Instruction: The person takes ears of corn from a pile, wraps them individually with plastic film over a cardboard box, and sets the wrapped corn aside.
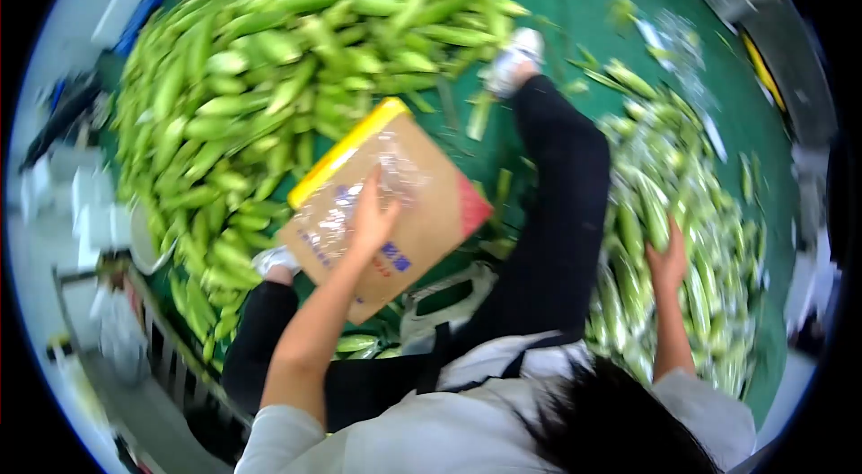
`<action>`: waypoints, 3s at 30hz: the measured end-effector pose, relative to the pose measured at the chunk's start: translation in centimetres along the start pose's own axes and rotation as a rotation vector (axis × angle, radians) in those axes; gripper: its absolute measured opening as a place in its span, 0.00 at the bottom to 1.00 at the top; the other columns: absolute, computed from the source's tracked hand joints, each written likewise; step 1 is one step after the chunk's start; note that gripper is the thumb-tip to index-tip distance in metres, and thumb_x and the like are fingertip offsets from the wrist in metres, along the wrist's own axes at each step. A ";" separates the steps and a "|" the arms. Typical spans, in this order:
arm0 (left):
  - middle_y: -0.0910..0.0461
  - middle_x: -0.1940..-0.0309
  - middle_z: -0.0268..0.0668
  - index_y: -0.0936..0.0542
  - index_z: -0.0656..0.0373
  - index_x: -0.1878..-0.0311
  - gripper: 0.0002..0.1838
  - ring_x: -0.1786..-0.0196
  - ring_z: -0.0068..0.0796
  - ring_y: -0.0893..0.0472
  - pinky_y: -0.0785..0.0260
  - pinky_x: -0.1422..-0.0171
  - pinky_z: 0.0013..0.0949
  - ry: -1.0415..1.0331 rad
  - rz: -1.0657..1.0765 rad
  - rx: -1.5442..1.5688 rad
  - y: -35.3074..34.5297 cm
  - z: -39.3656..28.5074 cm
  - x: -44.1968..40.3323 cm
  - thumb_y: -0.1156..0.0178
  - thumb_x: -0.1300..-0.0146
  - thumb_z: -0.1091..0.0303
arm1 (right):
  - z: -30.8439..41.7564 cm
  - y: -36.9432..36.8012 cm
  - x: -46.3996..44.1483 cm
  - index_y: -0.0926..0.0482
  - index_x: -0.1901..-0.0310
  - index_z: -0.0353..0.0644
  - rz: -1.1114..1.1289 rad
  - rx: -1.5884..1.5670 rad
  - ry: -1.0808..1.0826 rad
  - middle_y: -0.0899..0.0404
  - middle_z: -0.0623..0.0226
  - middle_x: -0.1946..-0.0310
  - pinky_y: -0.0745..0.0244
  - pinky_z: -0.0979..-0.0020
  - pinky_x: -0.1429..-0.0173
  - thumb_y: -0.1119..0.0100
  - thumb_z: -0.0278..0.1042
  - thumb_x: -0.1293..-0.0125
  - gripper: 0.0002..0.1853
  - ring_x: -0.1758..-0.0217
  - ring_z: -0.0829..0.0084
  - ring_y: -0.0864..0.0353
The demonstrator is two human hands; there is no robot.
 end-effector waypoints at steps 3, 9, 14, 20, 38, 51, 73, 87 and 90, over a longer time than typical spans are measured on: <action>0.41 0.22 0.52 0.38 0.63 0.24 0.40 0.21 0.48 0.39 0.44 0.21 0.56 0.159 0.213 -0.341 -2.1 2.6 3.2 0.35 0.37 0.60 | -8.8 -3.6 -4.1 0.31 0.27 0.46 0.058 0.116 0.033 0.27 0.53 0.31 0.36 0.58 0.24 0.24 0.32 0.45 0.42 0.27 0.51 0.29; 0.43 0.21 0.46 0.32 0.55 0.26 0.35 0.19 0.44 0.42 0.47 0.21 0.60 -0.172 0.671 -0.254 -4.9 -4.8 7.9 0.40 0.37 0.59 | 31.5 -10.7 -24.9 0.29 0.29 0.43 0.443 -0.708 0.419 0.20 0.60 0.40 0.26 0.66 0.35 0.39 0.31 0.28 0.27 0.39 0.66 0.21; 0.31 0.28 0.40 0.29 0.52 0.29 0.30 0.22 0.41 0.36 0.49 0.18 0.58 -0.457 0.654 0.243 -13.2 -5.9 16.2 0.40 0.37 0.66 | 55.1 -40.9 -26.4 0.30 0.29 0.43 0.593 -0.252 0.907 0.24 0.40 0.37 0.29 0.53 0.31 0.40 0.53 0.33 0.35 0.35 0.45 0.24; 0.19 0.59 0.42 0.19 0.55 0.47 0.18 0.58 0.48 0.19 0.24 0.53 0.45 0.007 0.261 0.503 -5.7 -2.2 8.1 0.38 0.42 0.74 | 59.9 -49.8 -24.2 0.36 0.26 0.44 0.684 -0.247 0.529 0.24 0.35 0.39 0.28 0.49 0.33 0.46 0.54 0.27 0.35 0.37 0.40 0.23; 0.26 0.46 0.41 0.27 0.48 0.32 0.38 0.40 0.46 0.25 0.28 0.42 0.45 0.192 0.034 -0.335 7.6 7.9 2.8 0.25 0.49 0.66 | 36.4 -30.1 -1.5 0.21 0.51 0.38 0.416 -0.398 0.536 0.21 0.67 0.55 0.28 0.69 0.42 0.35 0.37 0.30 0.13 0.50 0.73 0.24; 0.30 0.37 0.42 0.26 0.57 0.38 0.31 0.33 0.47 0.32 0.41 0.26 0.51 -0.202 0.133 -0.277 4.0 9.0 12.0 0.30 0.43 0.58 | 48.8 -29.8 3.5 0.29 0.33 0.52 0.546 -0.417 1.392 0.23 0.62 0.42 0.30 0.58 0.38 0.26 0.45 0.46 0.37 0.41 0.57 0.24; 0.19 0.58 0.39 0.19 0.53 0.58 0.10 0.54 0.45 0.16 0.23 0.54 0.46 0.025 0.231 -0.060 6.5 12.0 7.1 0.32 0.37 0.61 | 45.4 -26.6 6.4 0.18 0.41 0.53 0.672 -0.176 1.409 0.26 0.59 0.35 0.40 0.49 0.26 0.35 0.40 0.35 0.21 0.32 0.54 0.29; 0.32 0.27 0.44 0.18 0.43 0.37 0.20 0.24 0.45 0.34 0.46 0.20 0.51 0.038 0.395 0.216 4.2 14.5 -6.3 0.45 0.25 0.50 | 54.6 -29.2 6.0 0.22 0.37 0.55 0.924 0.125 1.353 0.15 0.57 0.50 0.23 0.53 0.42 0.24 0.48 0.51 0.36 0.44 0.58 0.16; 0.47 0.18 0.40 0.20 0.33 0.34 0.23 0.17 0.48 0.49 0.61 0.16 0.60 -0.009 0.375 -0.081 1.5 11.8 -4.0 0.51 0.25 0.42 | 52.3 -28.6 6.6 0.19 0.38 0.56 1.420 0.205 1.300 0.16 0.56 0.46 0.20 0.52 0.45 0.25 0.48 0.53 0.35 0.44 0.58 0.16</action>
Point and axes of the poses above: each hand's wrist, its own x-axis away from the middle knuckle, its own y-axis out of the back of the hand, z = x × y, the point moved 2 cm from there along -x, towards the middle knuckle
